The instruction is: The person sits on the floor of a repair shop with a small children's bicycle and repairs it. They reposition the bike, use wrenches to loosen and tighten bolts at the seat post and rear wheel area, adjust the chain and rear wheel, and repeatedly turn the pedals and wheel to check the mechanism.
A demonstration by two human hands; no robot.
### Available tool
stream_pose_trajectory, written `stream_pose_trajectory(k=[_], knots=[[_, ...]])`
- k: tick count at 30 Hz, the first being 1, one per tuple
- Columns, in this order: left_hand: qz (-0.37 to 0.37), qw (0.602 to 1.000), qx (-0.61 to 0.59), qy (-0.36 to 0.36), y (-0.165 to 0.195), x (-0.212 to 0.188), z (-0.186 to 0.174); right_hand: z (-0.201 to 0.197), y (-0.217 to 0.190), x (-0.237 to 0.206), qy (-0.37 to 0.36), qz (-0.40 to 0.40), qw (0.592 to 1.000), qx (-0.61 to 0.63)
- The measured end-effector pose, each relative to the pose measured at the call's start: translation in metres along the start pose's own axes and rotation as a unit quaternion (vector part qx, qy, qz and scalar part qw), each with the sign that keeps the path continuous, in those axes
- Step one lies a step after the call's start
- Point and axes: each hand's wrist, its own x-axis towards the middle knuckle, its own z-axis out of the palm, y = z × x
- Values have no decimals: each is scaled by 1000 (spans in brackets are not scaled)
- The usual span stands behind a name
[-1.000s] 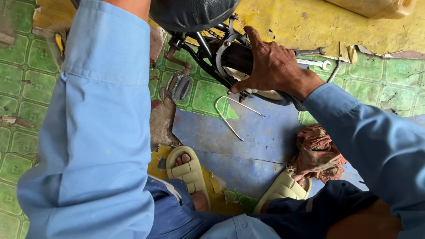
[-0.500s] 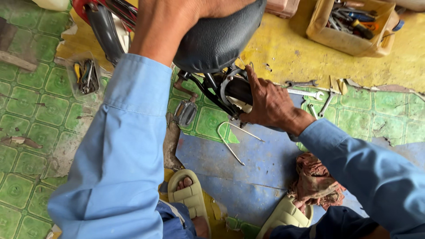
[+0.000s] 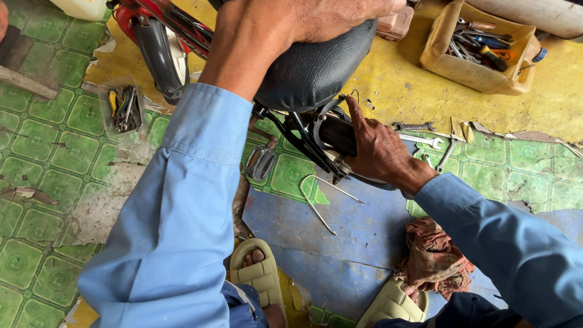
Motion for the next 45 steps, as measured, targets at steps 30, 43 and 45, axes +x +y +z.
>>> stream_pose_trajectory(k=[30,43,45], knots=[[-184,963,149,130,32,27,13,-5,5,-8,-6,18,1000,-10],[-144,905,214,339,39,54,42,-6,-4,-1,196,-145,967,-79],[-134,895,216,367,40,54,43,-5,-12,0,163,-78,978,-107]])
